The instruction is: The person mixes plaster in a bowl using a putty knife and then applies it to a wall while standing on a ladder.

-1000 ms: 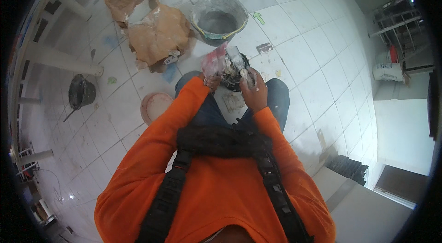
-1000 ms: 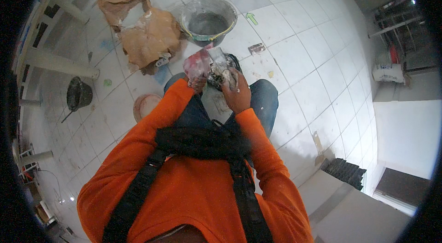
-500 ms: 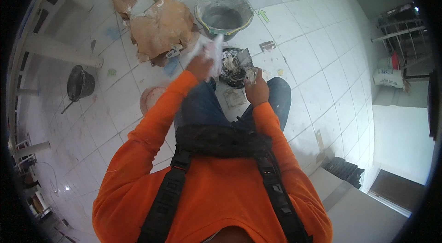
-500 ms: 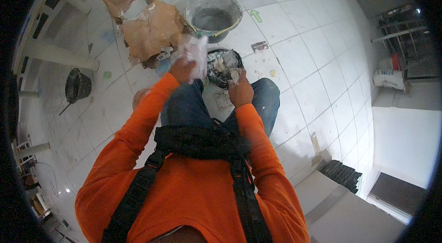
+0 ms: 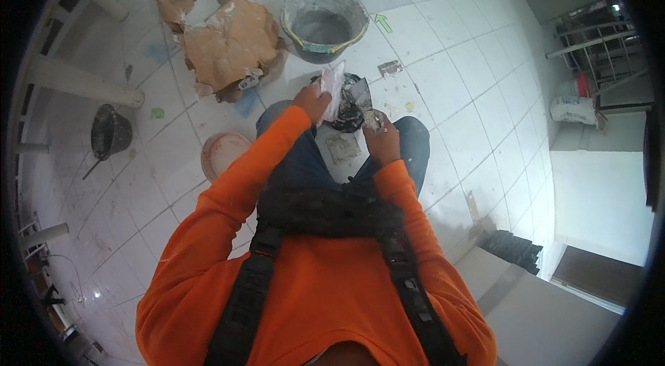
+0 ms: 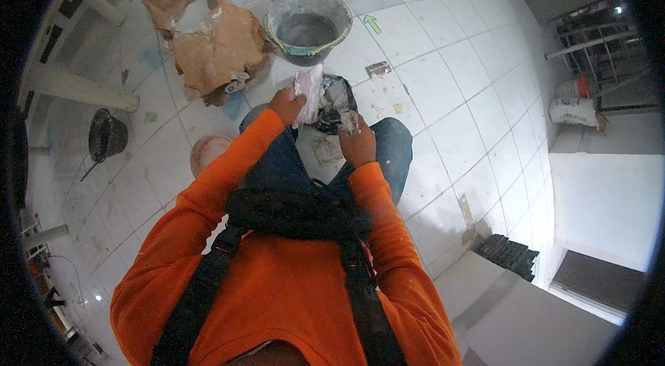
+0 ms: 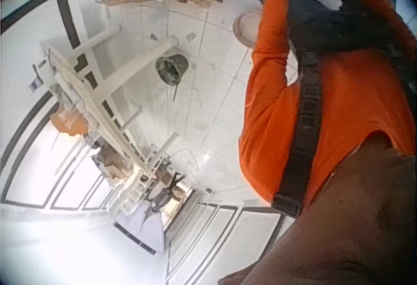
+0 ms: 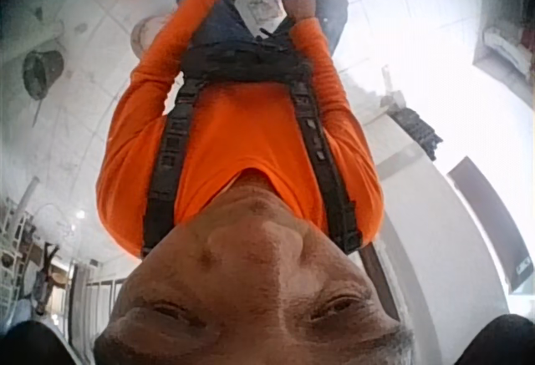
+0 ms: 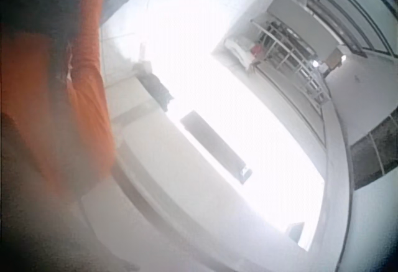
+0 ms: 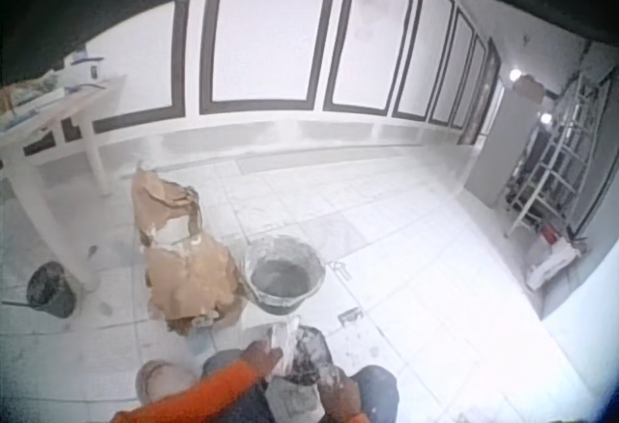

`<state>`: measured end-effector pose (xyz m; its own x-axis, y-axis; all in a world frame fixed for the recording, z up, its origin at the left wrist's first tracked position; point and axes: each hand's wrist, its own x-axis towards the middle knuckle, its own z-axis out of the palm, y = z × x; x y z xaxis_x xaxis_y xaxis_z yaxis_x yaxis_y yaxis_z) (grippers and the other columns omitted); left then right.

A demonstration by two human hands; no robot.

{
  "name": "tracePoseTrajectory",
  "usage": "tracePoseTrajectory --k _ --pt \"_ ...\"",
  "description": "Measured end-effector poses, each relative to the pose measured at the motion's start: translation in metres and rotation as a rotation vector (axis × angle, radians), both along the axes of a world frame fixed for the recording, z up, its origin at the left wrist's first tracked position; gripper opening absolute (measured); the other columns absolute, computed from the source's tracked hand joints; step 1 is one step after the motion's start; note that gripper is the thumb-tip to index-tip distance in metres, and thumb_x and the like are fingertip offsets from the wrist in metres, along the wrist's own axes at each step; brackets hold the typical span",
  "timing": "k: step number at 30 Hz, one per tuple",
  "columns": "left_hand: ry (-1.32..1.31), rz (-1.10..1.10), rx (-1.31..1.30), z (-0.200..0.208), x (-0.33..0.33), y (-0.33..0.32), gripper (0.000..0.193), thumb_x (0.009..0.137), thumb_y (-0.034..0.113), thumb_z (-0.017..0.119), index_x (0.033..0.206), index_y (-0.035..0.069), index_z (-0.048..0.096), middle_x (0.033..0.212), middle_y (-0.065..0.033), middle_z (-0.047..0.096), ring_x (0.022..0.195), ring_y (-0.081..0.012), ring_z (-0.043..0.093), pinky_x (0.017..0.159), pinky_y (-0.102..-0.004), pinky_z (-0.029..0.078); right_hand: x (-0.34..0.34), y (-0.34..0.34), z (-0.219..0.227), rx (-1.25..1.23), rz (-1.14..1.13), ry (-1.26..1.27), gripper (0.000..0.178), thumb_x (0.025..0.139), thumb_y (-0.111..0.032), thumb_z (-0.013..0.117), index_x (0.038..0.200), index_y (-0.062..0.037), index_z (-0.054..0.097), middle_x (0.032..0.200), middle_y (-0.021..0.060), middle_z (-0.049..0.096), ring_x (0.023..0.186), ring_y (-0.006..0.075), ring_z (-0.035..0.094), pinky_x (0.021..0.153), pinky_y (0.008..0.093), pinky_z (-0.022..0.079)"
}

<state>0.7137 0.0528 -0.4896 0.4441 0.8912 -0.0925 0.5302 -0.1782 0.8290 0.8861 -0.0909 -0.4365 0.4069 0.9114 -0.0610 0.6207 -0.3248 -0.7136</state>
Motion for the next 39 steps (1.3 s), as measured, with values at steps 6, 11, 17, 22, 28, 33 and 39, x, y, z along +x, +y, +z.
tracePoseTrajectory --k 6,11,17,22,28,33,39 --pt "-0.132 0.070 -0.120 -0.005 -0.009 -0.006 0.032 0.082 0.028 0.052 0.083 -0.004 0.057 0.072 -0.0217 0.059 0.065 -0.0333 0.057 0.066 -0.0416 0.044 0.000 0.006 0.025 -0.060 -0.265 0.954 0.027 0.086 -0.029 0.054 0.101 -0.0067 0.054 0.066 0.0090 0.057 0.055 0.0185 0.055 0.046 0.0296 0.043" --pt "-0.151 0.079 0.045 -0.013 0.000 -0.030 0.034 0.083 0.029 0.053 0.082 -0.004 0.057 0.068 -0.0200 0.057 0.062 -0.0290 0.056 0.062 -0.0400 0.044 0.004 0.013 -0.002 -0.149 -0.215 1.589 0.030 0.093 -0.034 0.037 0.097 -0.0075 0.052 0.056 0.0004 0.047 0.040 0.0089 0.039 0.032 0.0208 0.028" --pt "-0.056 0.046 0.004 0.010 -0.007 -0.023 0.034 0.084 0.030 0.054 0.083 -0.005 0.057 0.067 -0.0190 0.056 0.060 -0.0269 0.053 0.062 -0.0392 0.043 0.008 -0.016 0.015 -0.348 0.016 1.466 0.035 0.093 -0.035 0.034 0.100 -0.0070 0.053 0.050 0.0009 0.045 0.033 0.0099 0.035 0.029 0.0233 0.028" --pt "-0.282 0.028 -0.011 -0.009 -0.001 -0.015 0.032 0.085 0.028 0.054 0.086 -0.004 0.056 0.069 -0.0155 0.058 0.063 -0.0255 0.055 0.065 -0.0388 0.043 0.002 -0.009 0.025 -0.336 -0.051 1.427 0.040 0.093 -0.042 0.035 0.098 -0.0072 0.054 0.052 0.0015 0.046 0.033 0.0102 0.036 0.031 0.0230 0.030" --pt "-0.229 0.218 0.281 -0.011 0.014 -0.025 0.031 0.083 0.028 0.053 0.082 -0.002 0.058 0.067 -0.0173 0.059 0.063 -0.0277 0.059 0.061 -0.0384 0.044 -0.027 -0.017 -0.022 -0.219 0.020 1.045 0.031 0.090 -0.042 0.047 0.097 -0.0133 0.056 0.059 -0.0010 0.049 0.043 0.0090 0.043 0.037 0.0227 0.033" --pt "-0.517 0.143 -0.217 -0.019 -0.023 -0.007 0.028 0.086 0.016 0.055 0.109 -0.001 0.055 0.093 -0.0055 0.060 0.083 -0.0130 0.056 0.074 -0.0304 0.046 -0.007 -0.020 0.016 -0.217 -0.135 1.049 0.030 0.089 -0.042 0.048 0.088 -0.0131 0.058 0.057 -0.0025 0.046 0.041 0.0083 0.041 0.037 0.0222 0.032" --pt "-0.653 0.091 -0.243 -0.010 -0.022 -0.011 0.023 0.082 0.015 0.057 0.099 -0.002 0.058 0.087 -0.0032 0.060 0.076 -0.0112 0.054 0.070 -0.0279 0.045 0.017 0.016 0.037 0.008 -0.090 0.761 0.034 0.089 -0.039 0.048 0.090 -0.0072 0.058 0.055 -0.0017 0.045 0.039 0.0092 0.040 0.036 0.0238 0.032"
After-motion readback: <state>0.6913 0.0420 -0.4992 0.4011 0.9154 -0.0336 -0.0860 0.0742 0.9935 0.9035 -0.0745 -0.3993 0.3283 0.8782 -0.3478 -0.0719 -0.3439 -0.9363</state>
